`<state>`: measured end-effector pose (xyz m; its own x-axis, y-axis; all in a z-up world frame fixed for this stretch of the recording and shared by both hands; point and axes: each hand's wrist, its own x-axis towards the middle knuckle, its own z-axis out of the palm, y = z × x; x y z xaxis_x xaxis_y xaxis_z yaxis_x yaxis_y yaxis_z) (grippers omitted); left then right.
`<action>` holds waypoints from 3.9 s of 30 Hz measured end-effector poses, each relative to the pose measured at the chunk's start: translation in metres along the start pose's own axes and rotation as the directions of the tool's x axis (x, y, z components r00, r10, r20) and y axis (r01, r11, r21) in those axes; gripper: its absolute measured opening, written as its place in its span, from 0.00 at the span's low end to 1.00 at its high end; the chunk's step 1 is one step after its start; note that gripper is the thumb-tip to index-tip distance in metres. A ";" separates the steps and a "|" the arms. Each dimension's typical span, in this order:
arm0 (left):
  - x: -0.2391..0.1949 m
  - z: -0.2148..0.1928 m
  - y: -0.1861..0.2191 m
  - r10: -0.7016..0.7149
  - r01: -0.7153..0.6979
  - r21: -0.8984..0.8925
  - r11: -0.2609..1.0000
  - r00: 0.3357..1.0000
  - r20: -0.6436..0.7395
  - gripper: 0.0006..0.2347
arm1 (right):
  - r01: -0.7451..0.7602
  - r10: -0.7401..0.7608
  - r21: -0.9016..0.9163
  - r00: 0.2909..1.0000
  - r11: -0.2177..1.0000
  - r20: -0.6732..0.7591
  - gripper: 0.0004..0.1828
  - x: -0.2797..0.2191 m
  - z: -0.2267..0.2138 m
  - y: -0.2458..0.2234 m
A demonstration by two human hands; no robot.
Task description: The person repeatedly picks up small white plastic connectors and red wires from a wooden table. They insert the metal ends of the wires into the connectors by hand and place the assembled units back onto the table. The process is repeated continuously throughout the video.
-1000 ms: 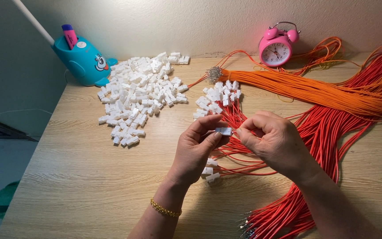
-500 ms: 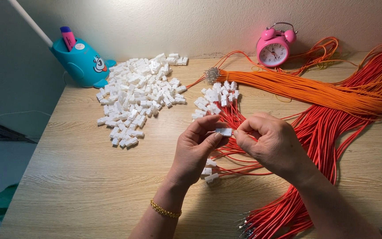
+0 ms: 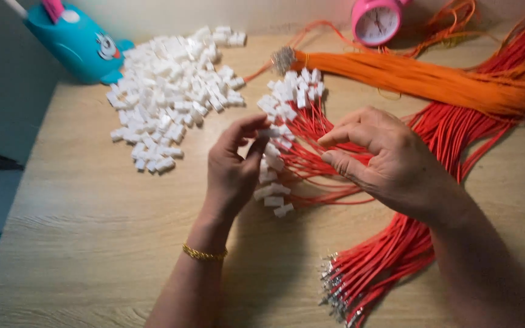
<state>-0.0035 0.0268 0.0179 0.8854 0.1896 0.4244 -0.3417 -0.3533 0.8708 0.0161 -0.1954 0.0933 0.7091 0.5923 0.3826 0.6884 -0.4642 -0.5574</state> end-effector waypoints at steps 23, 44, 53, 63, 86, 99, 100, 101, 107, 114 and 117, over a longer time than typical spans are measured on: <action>-0.002 0.002 -0.020 -0.105 0.105 0.034 0.994 0.995 -0.002 0.09 | 0.098 0.183 -0.283 0.556 0.954 0.811 0.11 -0.086 0.001 0.050; -0.007 0.005 0.017 0.088 -0.099 -0.089 0.991 0.988 -0.126 0.09 | -0.513 0.318 0.412 0.832 0.753 0.454 0.12 -0.056 -0.011 0.066; -0.052 0.027 0.035 -0.192 0.330 -0.462 0.823 0.928 0.320 0.14 | -0.485 0.335 0.634 0.874 0.602 0.351 0.13 -0.050 0.000 0.068; -0.088 0.051 0.067 0.077 -0.220 0.186 0.958 0.818 0.570 0.17 | -0.461 0.397 0.694 0.878 0.553 0.267 0.11 -0.012 0.014 0.089; -0.001 -0.110 -0.055 0.069 -0.144 0.869 0.474 0.990 0.126 0.10 | -0.437 0.459 0.764 0.863 0.474 0.210 0.05 0.002 0.058 0.107; 0.000 -0.097 -0.090 0.253 -0.168 0.870 0.463 0.966 0.052 0.04 | -0.416 0.442 0.810 0.869 0.413 0.221 0.04 0.017 0.058 0.095; 0.003 -0.091 -0.087 0.257 -0.176 0.867 0.467 0.965 0.058 0.04 | -0.414 0.448 0.810 0.868 0.415 0.214 0.04 0.019 0.061 0.091; 0.007 -0.084 -0.084 0.230 -0.148 0.794 0.589 0.973 0.010 0.04 | -0.399 0.472 0.787 0.868 0.470 0.157 0.06 0.021 0.064 0.087; 0.013 -0.018 -0.024 -0.344 0.360 -0.356 0.862 0.933 0.110 0.09 | -0.397 0.524 0.776 0.846 0.489 0.102 0.08 0.022 0.071 0.082; 0.010 0.032 -0.029 -0.440 0.483 -0.578 0.657 0.869 0.226 0.13 | -0.398 0.508 0.747 0.856 0.533 0.095 0.09 0.025 0.061 0.056; 0.011 0.028 -0.022 -0.449 0.483 -0.578 0.658 0.868 0.213 0.14 | -0.404 0.486 0.722 0.867 0.562 0.107 0.10 0.020 0.064 0.069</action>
<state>0.0222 0.0107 -0.0033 0.9888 0.1281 -0.0761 0.0205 0.3891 0.9210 0.0681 -0.1739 0.0149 0.9334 0.3584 -0.0181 -0.0100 -0.0243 -0.9997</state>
